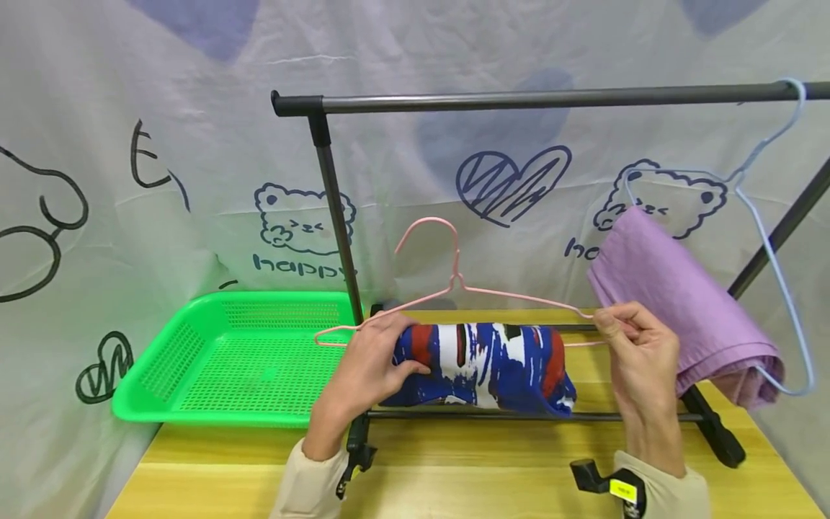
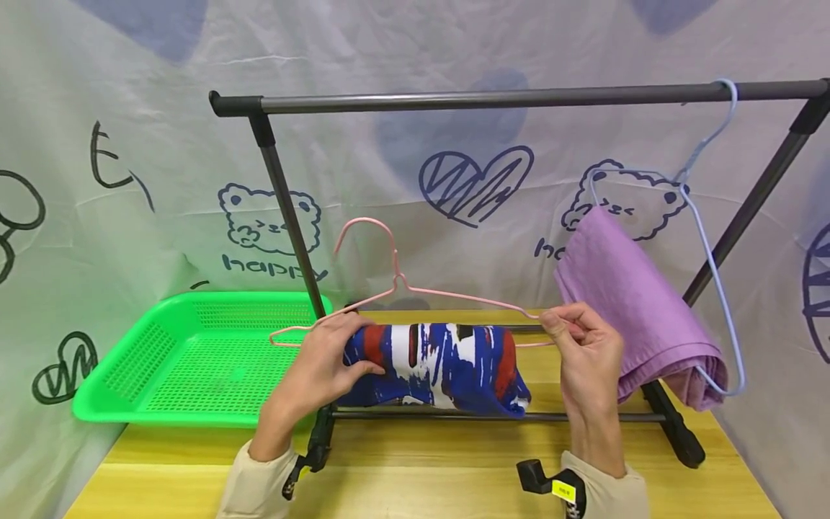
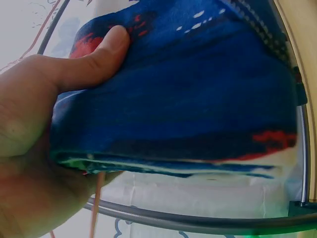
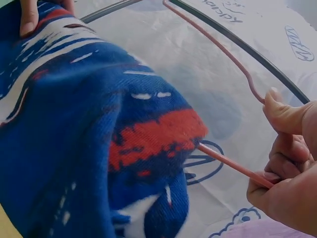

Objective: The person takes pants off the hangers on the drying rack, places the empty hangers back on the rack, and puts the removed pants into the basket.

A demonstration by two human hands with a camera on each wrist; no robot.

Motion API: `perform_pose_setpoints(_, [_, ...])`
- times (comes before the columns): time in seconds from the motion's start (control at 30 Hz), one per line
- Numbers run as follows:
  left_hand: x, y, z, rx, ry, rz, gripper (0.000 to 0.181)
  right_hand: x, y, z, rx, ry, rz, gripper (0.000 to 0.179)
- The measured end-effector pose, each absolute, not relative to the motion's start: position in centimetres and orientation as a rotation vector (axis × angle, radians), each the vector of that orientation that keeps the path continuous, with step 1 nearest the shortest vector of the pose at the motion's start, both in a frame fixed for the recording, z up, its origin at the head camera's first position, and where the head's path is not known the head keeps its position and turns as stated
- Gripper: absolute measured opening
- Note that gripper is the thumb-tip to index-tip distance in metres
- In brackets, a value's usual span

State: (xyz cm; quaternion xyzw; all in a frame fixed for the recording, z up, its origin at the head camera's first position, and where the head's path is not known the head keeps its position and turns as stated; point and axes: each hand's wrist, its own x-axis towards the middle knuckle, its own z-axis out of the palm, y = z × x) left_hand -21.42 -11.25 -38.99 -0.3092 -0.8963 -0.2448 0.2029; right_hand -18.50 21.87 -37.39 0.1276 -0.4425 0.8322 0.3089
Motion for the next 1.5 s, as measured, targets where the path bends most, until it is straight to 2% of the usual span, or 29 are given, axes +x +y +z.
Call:
perform_pose_setpoints(0.17, [-21.2, -11.4, -38.5, -0.858, -2.449, -0.650, 0.053, -18.5, 22.0, -37.2, 0.304, -1.223, 2.202, 0.014])
perform_pose_setpoints(0.33, [-21.2, -11.5, -38.5, -0.865, -2.435, -0.635, 0.051, -18.3, 22.2, -37.2, 0.285, -1.417, 2.073, 0.005])
perform_pose_setpoints(0.5, [-21.2, -11.6, -38.7, -0.879, -2.441, -0.654, 0.051, -17.9, 22.5, -37.2, 0.271, -1.732, 1.764, 0.010])
perform_pose_setpoints(0.67, [-21.2, -11.6, -38.8, -0.881, -2.434, -0.692, 0.052, -17.4, 22.3, -37.0, 0.330, -1.972, 1.342, 0.003])
perform_pose_setpoints(0.77, [-21.1, -11.6, -38.8, -0.875, -2.424, -0.706, 0.052, -17.2, 22.0, -36.8, 0.399, -2.026, 1.205, 0.014])
perform_pose_setpoints(1.2, [-21.0, -11.2, -38.5, -0.873, -2.293, -0.863, 0.044, -17.0, 21.5, -36.8, 0.285, -2.028, 1.249, 0.017])
perform_pose_setpoints(1.5, [-21.1, -11.4, -38.5, -0.812, -2.239, -1.030, 0.043, -17.0, 21.1, -36.8, 0.306, -2.048, 1.273, 0.018])
